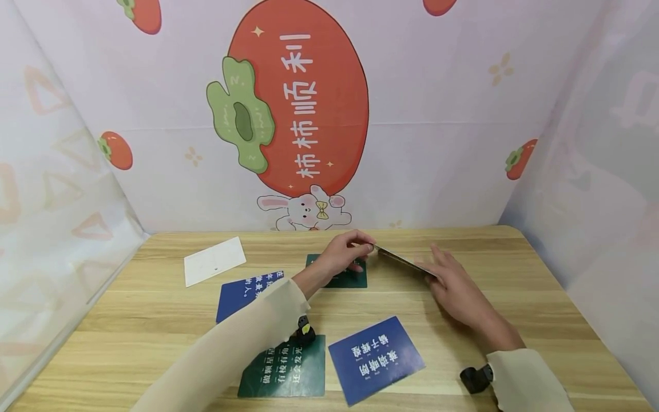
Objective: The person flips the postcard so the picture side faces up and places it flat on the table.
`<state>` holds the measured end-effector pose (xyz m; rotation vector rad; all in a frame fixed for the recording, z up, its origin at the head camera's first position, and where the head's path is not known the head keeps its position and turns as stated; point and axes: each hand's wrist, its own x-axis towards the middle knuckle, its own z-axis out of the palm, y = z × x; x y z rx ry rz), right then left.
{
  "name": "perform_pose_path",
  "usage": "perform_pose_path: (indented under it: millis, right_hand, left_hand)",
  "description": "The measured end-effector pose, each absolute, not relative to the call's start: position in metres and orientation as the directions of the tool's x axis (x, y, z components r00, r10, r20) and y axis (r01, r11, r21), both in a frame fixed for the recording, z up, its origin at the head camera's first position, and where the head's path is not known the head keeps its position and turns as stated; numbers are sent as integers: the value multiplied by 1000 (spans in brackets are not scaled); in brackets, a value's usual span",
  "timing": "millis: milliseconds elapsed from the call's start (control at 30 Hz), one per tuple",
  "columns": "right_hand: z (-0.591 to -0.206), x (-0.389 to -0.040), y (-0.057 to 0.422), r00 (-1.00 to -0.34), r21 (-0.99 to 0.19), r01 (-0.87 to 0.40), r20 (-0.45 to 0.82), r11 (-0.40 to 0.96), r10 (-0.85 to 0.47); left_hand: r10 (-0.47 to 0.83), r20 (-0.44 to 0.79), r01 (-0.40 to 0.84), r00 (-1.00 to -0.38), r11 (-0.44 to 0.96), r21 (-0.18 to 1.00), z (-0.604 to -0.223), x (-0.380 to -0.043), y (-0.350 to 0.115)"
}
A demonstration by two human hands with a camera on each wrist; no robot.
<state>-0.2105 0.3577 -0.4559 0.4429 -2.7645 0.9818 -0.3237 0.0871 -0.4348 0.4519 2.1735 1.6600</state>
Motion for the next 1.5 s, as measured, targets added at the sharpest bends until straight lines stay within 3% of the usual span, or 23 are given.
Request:
perform_pose_path:
  millis: [567, 1500]
  right_hand:
    - [-454, -211, 356, -941, -625, -215, 337, 750, 11]
    - [-453, -211, 358, -933, -646, -229, 360, 729, 26]
  left_hand:
    - [458, -86, 31, -885, 240, 970, -433, -324, 87]
    - [531, -150, -26, -834, 234, 972, -437, -322, 88]
